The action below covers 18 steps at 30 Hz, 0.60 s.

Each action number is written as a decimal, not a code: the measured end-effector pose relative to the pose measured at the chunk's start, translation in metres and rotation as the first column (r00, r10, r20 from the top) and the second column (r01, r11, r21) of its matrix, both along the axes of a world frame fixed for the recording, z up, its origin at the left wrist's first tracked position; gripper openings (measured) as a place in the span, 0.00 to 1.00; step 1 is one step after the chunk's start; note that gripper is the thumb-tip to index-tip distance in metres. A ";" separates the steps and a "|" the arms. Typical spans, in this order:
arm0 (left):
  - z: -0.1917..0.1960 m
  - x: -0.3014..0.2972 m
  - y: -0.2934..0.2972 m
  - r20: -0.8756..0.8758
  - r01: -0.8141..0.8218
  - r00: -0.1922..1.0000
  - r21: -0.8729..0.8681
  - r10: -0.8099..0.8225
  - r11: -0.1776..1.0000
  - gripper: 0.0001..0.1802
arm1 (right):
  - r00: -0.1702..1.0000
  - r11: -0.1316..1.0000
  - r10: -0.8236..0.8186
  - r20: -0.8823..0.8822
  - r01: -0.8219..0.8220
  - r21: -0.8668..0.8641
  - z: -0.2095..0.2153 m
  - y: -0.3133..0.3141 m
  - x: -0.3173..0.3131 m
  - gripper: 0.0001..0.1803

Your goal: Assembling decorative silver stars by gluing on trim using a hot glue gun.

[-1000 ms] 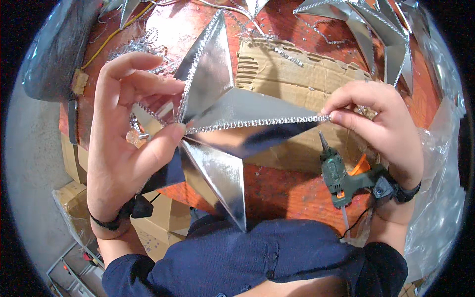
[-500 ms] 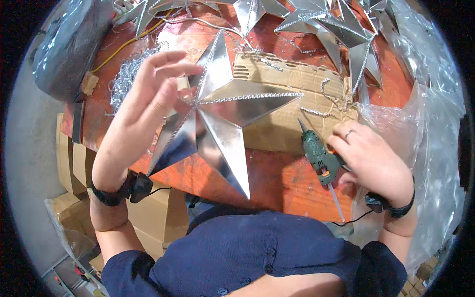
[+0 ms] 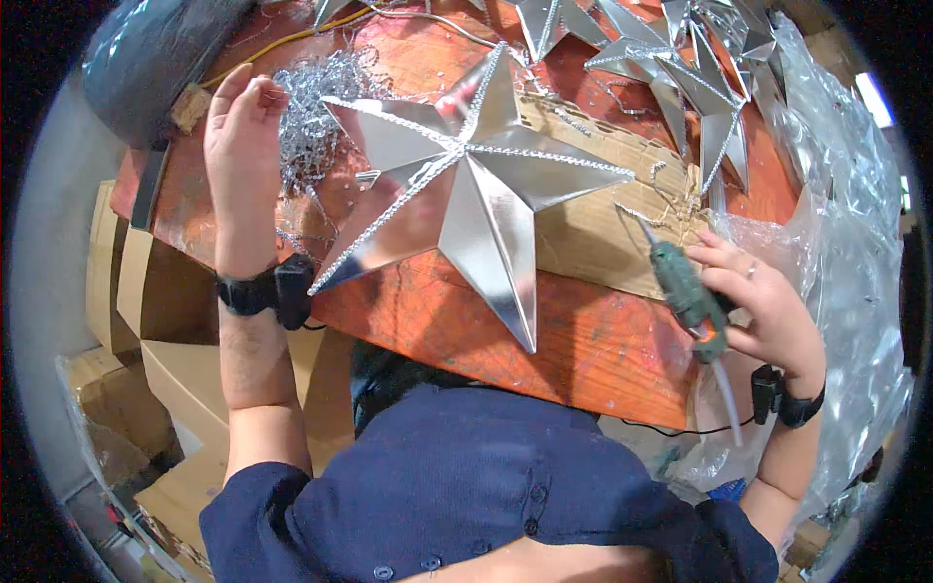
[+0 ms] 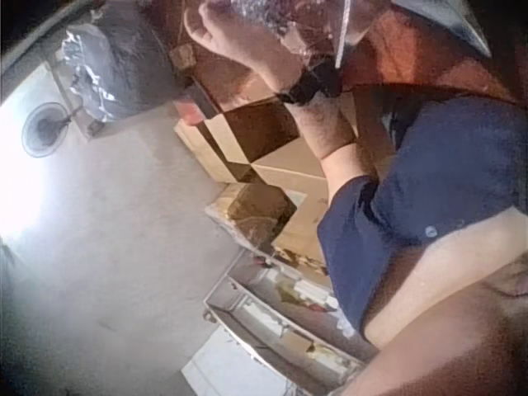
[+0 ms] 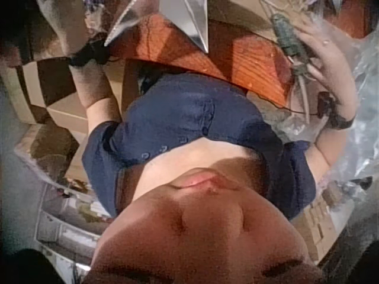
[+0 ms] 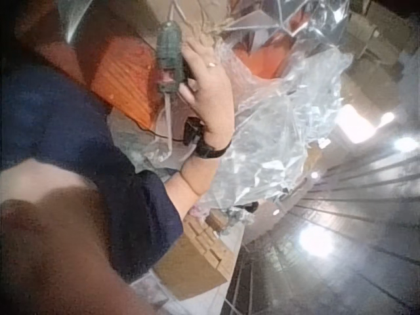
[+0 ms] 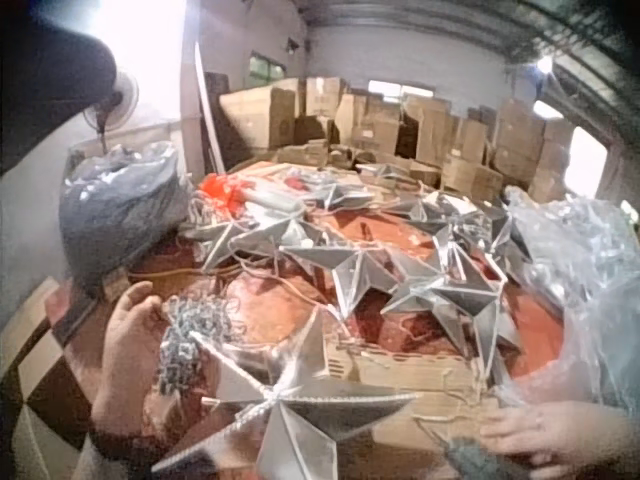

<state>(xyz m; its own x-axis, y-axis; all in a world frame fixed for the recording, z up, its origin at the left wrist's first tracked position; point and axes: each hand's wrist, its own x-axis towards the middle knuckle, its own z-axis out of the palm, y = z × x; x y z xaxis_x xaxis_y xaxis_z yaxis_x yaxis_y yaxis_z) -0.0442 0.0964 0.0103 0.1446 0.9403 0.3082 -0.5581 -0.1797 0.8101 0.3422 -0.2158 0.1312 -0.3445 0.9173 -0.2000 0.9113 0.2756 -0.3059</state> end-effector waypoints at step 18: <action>-0.004 0.016 -0.025 -0.282 -0.197 0.924 0.230 0.259 0.953 0.22 | 0.582 0.787 -0.254 -0.772 0.588 0.184 -0.025 0.112 -0.078 0.61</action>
<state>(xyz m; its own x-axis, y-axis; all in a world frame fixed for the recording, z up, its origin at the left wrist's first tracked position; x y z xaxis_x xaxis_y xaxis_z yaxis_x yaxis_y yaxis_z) -0.0278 0.0711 0.0062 0.0495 0.8853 0.4625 -0.2142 -0.4429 0.8706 0.2644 -0.1036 0.1058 0.2269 0.9220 0.3137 0.5209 0.1573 -0.8390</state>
